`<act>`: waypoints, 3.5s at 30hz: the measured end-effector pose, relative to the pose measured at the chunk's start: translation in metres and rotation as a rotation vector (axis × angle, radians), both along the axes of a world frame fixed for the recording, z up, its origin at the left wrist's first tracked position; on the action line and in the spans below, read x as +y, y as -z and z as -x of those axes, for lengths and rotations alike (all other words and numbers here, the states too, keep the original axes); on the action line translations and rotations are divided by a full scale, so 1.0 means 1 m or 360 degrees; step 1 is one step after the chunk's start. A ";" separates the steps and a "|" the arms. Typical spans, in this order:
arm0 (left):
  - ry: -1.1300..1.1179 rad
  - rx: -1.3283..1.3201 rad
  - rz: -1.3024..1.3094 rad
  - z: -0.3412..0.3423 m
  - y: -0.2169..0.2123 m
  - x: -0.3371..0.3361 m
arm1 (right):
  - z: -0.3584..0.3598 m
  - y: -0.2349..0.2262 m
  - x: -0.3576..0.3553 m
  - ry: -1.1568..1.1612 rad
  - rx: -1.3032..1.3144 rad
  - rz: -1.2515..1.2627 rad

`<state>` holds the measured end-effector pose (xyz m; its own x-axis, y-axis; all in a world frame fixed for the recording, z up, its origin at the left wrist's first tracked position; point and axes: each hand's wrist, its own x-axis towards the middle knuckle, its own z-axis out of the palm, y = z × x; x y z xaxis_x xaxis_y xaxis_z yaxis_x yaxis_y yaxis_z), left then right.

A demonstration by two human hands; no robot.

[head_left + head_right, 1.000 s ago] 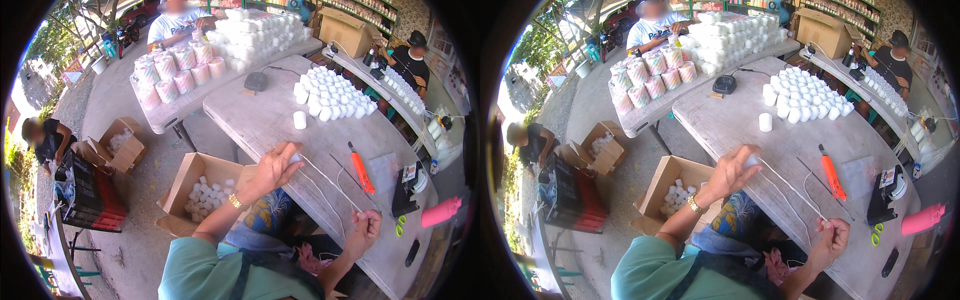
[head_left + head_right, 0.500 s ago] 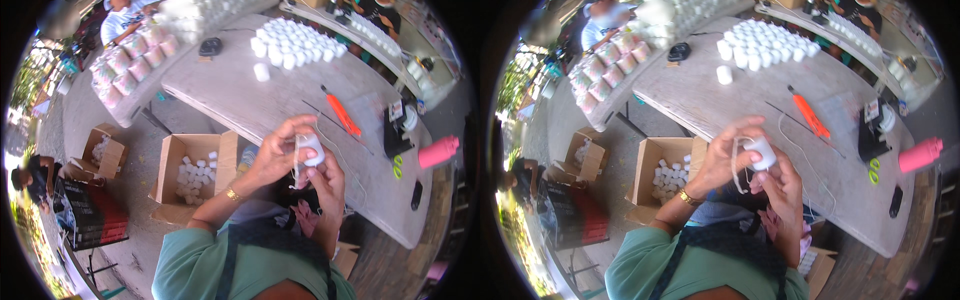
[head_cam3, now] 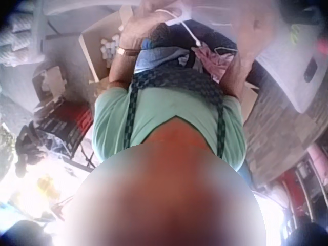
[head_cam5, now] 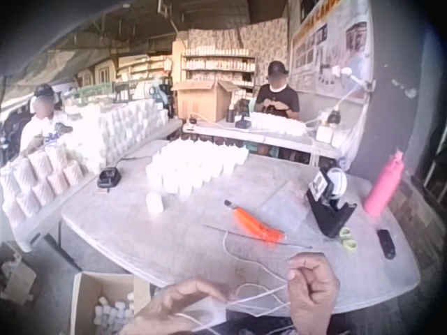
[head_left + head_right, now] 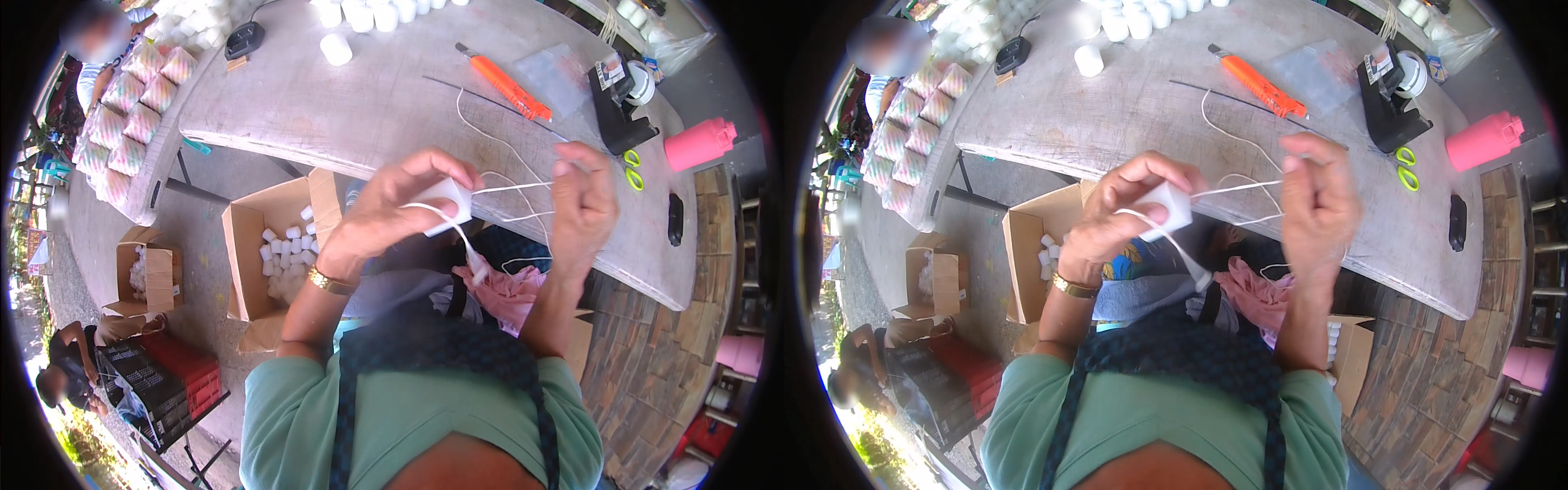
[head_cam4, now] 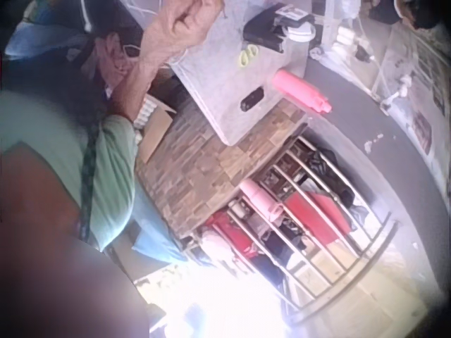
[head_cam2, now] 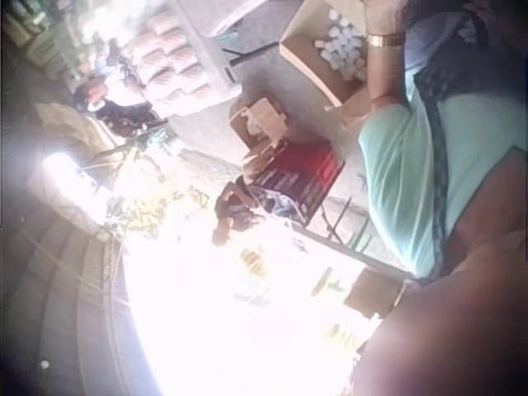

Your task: The person inserts a wick into a small white candle, wipes the candle with a pink cloth, and uses a utility knife to trim the wick. The person repeats this process with multiple candles, placing the finished ones on the table.

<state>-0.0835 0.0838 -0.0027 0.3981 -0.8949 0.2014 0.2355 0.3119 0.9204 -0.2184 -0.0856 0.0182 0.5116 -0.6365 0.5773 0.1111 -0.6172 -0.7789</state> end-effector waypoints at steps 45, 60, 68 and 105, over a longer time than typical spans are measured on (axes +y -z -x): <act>-0.0107 0.0106 -0.0258 0.030 0.021 -0.013 | 0.174 0.038 0.019 0.0505 -0.0246 -0.1106; 0.0574 0.0675 -0.0205 0.051 0.011 0.011 | 0.048 0.071 0.058 -0.0440 0.0312 -0.1102; 0.0712 0.1383 0.0096 0.055 0.033 0.016 | 0.051 0.062 0.048 -0.0426 0.0367 -0.1062; 0.0992 0.1172 -0.0143 0.052 0.024 0.042 | 0.033 0.056 0.054 -0.0393 0.0421 -0.0980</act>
<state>-0.1358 0.1261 -0.0268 -0.1542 -0.9880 0.0121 0.8619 -0.1285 0.4906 -0.2511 -0.0320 -0.0376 0.7561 -0.6543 -0.0131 -0.0499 -0.0377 -0.9980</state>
